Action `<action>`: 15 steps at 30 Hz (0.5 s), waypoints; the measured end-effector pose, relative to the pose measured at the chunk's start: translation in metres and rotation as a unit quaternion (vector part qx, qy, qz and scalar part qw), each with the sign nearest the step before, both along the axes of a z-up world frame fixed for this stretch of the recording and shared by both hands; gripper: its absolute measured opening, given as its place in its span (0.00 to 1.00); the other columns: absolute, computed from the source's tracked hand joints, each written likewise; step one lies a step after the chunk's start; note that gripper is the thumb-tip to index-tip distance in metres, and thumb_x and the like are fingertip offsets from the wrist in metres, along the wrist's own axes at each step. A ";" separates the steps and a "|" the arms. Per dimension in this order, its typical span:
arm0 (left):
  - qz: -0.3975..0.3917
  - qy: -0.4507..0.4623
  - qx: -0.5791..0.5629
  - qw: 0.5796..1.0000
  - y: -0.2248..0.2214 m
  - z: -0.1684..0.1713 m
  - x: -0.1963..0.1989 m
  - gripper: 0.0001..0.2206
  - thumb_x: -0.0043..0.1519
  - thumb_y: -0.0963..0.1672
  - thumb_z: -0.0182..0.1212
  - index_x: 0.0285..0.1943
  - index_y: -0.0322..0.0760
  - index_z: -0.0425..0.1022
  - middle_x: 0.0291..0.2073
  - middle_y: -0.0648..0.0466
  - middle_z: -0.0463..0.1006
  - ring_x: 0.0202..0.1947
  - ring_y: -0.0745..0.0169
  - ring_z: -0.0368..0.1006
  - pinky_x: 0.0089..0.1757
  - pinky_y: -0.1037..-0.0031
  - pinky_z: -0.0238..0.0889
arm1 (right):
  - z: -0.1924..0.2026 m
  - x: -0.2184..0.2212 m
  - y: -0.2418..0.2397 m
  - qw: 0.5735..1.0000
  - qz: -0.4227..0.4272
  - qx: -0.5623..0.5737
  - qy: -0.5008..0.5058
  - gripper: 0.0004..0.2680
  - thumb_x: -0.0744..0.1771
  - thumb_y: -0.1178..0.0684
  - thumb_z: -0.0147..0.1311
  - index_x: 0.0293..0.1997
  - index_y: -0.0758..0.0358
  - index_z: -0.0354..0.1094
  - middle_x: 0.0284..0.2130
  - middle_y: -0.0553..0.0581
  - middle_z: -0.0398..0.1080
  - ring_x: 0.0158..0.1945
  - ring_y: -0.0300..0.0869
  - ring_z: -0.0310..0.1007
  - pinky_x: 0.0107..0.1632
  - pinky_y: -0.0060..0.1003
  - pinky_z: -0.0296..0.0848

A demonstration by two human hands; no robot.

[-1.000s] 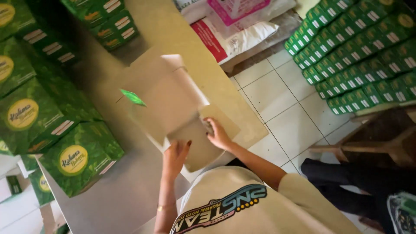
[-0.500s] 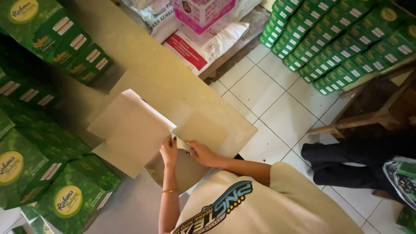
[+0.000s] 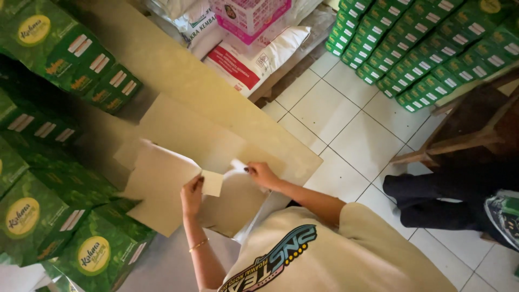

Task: The person folds flat cardboard sheets into open boxes on a metal table, pressing creases and tucking side flaps, then places green product boxes into the folded cartons. They repeat the folding cycle with additional flat sheets, setting finished boxes aside.

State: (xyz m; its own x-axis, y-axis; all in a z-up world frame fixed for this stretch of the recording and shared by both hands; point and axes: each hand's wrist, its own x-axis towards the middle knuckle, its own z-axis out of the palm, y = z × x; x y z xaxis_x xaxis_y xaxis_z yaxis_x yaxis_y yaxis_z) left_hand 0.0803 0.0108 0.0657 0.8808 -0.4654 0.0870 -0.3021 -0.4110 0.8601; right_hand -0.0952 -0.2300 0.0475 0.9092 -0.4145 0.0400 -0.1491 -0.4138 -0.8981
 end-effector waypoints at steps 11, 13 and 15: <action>-0.050 0.005 0.118 0.992 -0.052 -0.031 -0.090 0.11 0.57 0.40 0.61 0.48 0.31 0.75 0.36 0.36 0.80 0.39 0.33 0.76 0.39 0.51 0.69 | 0.015 -0.002 0.011 0.992 0.113 -0.042 0.045 0.11 0.64 0.51 0.56 0.46 0.64 0.77 0.31 0.63 0.77 0.32 0.50 0.77 0.39 0.42 0.74; -0.074 -0.004 0.145 0.987 -0.056 -0.021 -0.096 0.08 0.57 0.38 0.57 0.45 0.32 0.76 0.37 0.35 0.79 0.42 0.31 0.75 0.42 0.51 0.68 | 0.042 -0.006 0.014 0.984 0.107 0.057 0.127 0.11 0.65 0.48 0.51 0.45 0.62 0.76 0.27 0.61 0.77 0.29 0.48 0.78 0.37 0.41 0.76; -0.067 -0.008 0.149 0.987 -0.059 -0.014 -0.102 0.07 0.57 0.37 0.57 0.43 0.31 0.75 0.38 0.34 0.78 0.43 0.30 0.74 0.42 0.50 0.68 | 0.041 0.006 0.014 0.980 0.117 0.006 0.159 0.11 0.65 0.47 0.55 0.43 0.62 0.78 0.28 0.61 0.78 0.31 0.47 0.78 0.37 0.41 0.75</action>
State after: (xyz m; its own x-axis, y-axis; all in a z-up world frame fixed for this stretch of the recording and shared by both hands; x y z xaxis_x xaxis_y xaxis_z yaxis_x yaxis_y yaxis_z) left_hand -0.0212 -0.0484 0.0518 0.8098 -0.5838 -0.0574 -0.3829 -0.6002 0.7022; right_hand -0.0893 -0.2161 0.0889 0.9449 -0.1912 -0.2656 -0.3253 -0.4592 -0.8266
